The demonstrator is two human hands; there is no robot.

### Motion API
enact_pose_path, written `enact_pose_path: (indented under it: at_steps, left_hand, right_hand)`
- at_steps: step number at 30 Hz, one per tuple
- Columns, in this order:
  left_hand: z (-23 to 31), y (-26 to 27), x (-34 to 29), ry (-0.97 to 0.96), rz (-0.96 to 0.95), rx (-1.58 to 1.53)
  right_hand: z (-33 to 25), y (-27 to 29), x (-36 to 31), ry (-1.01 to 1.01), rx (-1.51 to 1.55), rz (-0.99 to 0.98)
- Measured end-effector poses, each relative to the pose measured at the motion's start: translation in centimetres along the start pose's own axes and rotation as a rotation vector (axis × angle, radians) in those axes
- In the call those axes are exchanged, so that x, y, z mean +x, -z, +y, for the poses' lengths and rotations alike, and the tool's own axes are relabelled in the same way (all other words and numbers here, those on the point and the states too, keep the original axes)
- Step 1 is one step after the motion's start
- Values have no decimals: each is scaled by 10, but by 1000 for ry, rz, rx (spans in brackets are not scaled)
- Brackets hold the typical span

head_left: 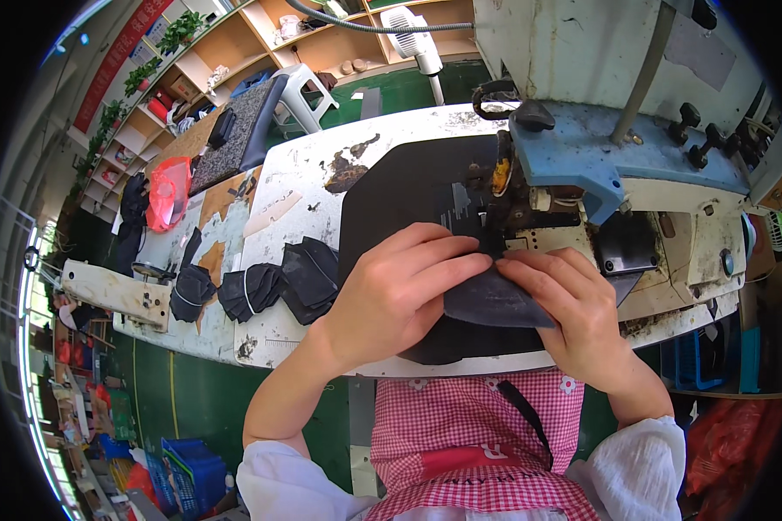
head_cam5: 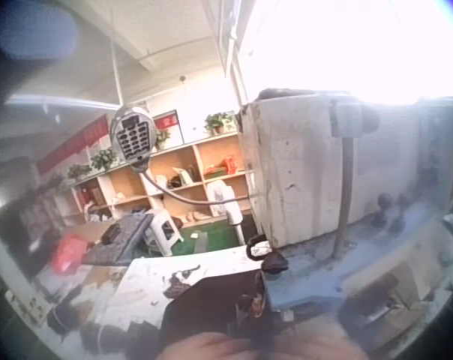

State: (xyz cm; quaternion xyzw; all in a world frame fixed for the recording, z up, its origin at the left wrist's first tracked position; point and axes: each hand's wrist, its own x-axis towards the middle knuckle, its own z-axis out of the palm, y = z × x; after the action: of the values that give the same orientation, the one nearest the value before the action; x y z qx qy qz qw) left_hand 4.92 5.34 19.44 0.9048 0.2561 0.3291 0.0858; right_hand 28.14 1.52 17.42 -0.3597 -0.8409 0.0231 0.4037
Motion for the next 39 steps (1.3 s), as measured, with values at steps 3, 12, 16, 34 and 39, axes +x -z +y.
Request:
enact_pose_path:
  at_steps: [3, 12, 16, 34, 39]
  left_hand:
    - [-4, -1, 1, 8, -21, -49]
    - [-6, 3, -1, -22, -121, -13]
    - [-7, 3, -1, -29, -161, 17]
    - [-24, 12, 1, -94, -262, 58]
    - [-17, 6, 3, -73, -234, 130]
  right_hand:
    - [0, -2, -2, 19, -37, 20]
    - [-3, -1, -2, 53, -128, -40]
    - [-2, -1, -1, 57, -131, -51]
    - [-4, -1, 1, 32, -144, -58]
    - [-5, -1, 0, 28, -144, -52]
